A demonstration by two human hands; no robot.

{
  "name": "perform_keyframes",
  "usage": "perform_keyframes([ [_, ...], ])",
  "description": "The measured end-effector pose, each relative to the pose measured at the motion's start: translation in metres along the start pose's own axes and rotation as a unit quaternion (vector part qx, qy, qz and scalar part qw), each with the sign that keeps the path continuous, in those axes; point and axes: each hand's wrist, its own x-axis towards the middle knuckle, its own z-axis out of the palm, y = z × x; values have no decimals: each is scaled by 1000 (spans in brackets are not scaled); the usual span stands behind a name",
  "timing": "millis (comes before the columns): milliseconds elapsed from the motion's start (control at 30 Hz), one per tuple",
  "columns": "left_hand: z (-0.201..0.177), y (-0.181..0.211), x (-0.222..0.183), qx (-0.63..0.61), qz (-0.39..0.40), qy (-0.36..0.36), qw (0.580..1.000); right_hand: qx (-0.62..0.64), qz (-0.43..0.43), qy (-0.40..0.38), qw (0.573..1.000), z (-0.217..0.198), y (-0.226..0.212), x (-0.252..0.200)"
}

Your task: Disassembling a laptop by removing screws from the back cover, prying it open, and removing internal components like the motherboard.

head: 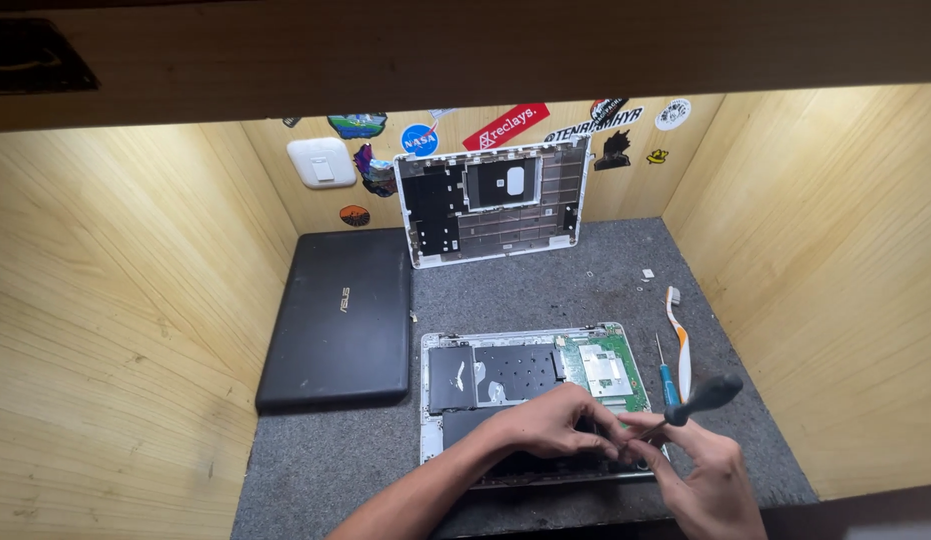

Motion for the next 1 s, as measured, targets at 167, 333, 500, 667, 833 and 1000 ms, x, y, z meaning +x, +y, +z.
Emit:
perform_keyframes([
  [167, 5, 9, -1, 46, -29, 68, 996, 27, 15, 18, 999, 10, -7, -5],
  [333, 11, 2, 2, 107, -1, 91, 990, -24, 8, 59, 998, 15, -7, -9],
  [500, -2, 17, -1, 6, 6, -4, 1000, -45, -1, 88, 995, 1, -23, -1],
  [667, 4, 16, 1, -18, -11, 52, 998, 17, 27, 39, 999, 0, -29, 1],
  [833, 4, 30, -1, -38, -29, 78, 996, 44, 36, 28, 998, 4, -40, 3],
  [1000, -11, 22, -2, 54, -22, 55, 997, 73, 68, 110, 989, 0, -42, 0],
])
